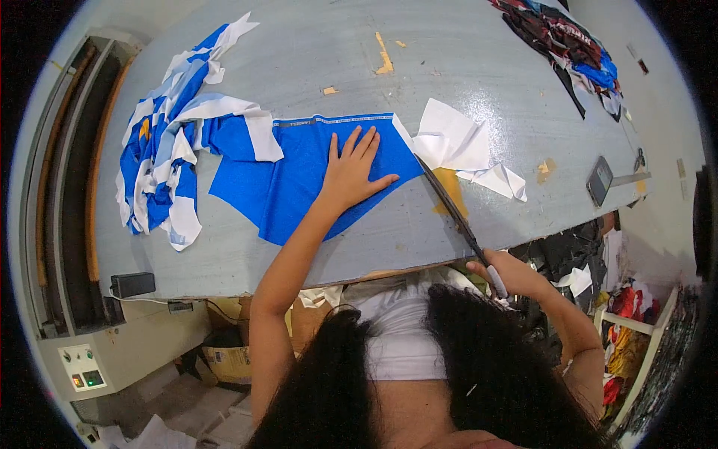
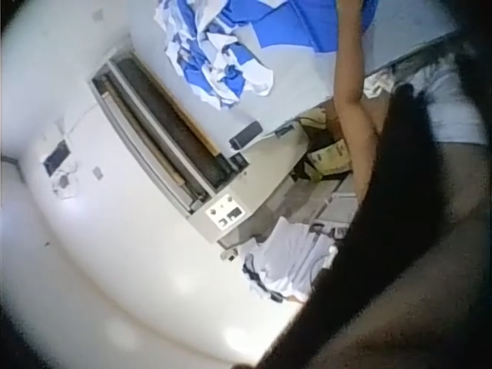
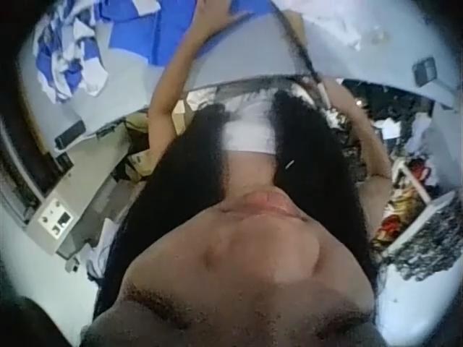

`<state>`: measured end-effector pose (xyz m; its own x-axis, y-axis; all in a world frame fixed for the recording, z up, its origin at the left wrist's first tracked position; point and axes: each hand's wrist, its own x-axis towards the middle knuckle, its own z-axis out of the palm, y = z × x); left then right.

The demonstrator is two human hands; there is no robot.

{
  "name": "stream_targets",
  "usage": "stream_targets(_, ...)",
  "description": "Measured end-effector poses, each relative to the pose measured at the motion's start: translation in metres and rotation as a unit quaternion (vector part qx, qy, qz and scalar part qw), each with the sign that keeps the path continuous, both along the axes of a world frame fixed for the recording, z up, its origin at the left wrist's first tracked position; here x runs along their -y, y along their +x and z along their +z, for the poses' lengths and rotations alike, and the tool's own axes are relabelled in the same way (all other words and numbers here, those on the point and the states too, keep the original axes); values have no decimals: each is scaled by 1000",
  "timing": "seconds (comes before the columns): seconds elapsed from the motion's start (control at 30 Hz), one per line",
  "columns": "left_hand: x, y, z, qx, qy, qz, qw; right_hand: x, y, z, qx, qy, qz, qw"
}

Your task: The person is using large scissors to cut jersey fabric according to pre-printed patterns and templates, then organizing the pieces.

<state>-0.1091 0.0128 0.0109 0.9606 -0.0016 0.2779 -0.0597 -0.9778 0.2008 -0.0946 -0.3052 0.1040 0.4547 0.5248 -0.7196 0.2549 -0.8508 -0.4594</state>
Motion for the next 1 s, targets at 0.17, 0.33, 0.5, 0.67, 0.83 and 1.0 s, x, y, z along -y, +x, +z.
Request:
stream_targets(0.17,1,-1,0,0,2,-2,1000,-1,9,1,-3,19,34,999)
stream_targets(0.33,1,-2,-2,2,-2,3,1000,-8,18,-27,58,64,64,994)
stream_targets(0.5,2,-2,1,-8,3,4,1000,-18,17,-21,30,59,36,997)
stream_targets(0.67,0,-3,0,-16,12,9,1000,-20,19,-17,24,60,43,997)
stream_targets(0.83,0,-2,-4,22,-3,1,1000,-38,26,-8,2,24,39,999)
stream_targets(1.0,1,-4,-2,1,1,7,1000,-53,32,-3,-24,32,31,999)
